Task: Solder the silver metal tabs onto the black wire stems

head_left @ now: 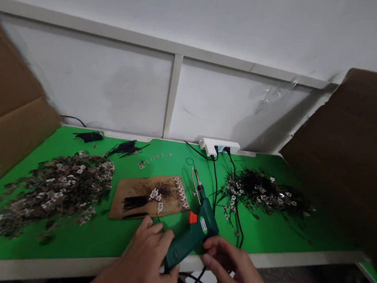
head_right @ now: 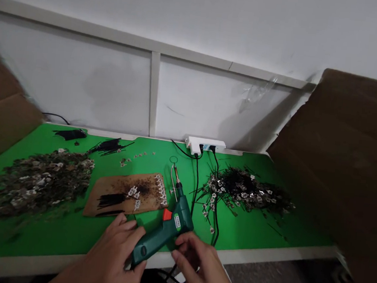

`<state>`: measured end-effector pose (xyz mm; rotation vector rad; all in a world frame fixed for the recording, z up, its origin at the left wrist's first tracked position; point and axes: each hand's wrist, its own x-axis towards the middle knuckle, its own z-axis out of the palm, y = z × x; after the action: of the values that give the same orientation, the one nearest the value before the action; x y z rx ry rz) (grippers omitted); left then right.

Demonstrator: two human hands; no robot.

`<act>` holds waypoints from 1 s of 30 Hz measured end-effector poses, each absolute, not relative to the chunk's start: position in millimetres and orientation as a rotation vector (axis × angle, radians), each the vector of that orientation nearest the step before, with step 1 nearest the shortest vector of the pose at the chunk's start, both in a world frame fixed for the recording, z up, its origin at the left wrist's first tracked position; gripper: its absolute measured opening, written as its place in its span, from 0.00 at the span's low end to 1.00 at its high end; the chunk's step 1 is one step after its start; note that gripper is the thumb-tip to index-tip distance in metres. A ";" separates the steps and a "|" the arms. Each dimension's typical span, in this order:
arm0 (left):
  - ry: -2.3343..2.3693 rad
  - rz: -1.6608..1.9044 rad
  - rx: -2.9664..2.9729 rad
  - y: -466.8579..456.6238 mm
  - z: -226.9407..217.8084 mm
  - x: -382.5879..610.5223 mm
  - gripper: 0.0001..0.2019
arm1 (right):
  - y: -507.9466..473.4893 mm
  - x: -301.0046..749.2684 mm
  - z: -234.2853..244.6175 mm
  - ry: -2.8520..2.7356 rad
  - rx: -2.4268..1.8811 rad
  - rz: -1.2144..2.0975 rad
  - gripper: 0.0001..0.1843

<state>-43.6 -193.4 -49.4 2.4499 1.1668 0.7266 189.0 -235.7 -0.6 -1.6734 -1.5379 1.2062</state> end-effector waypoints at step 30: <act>1.111 0.924 2.530 -187.2 -50.8 -35.6 0.07 | -199.8 226.7 -29.4 -1.617 -1.593 -0.088 0.08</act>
<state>-35.6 -187.2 -50.8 2.5297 1.1108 0.9242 226.7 -199.8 -29.4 -1.5928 -1.6175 -0.0878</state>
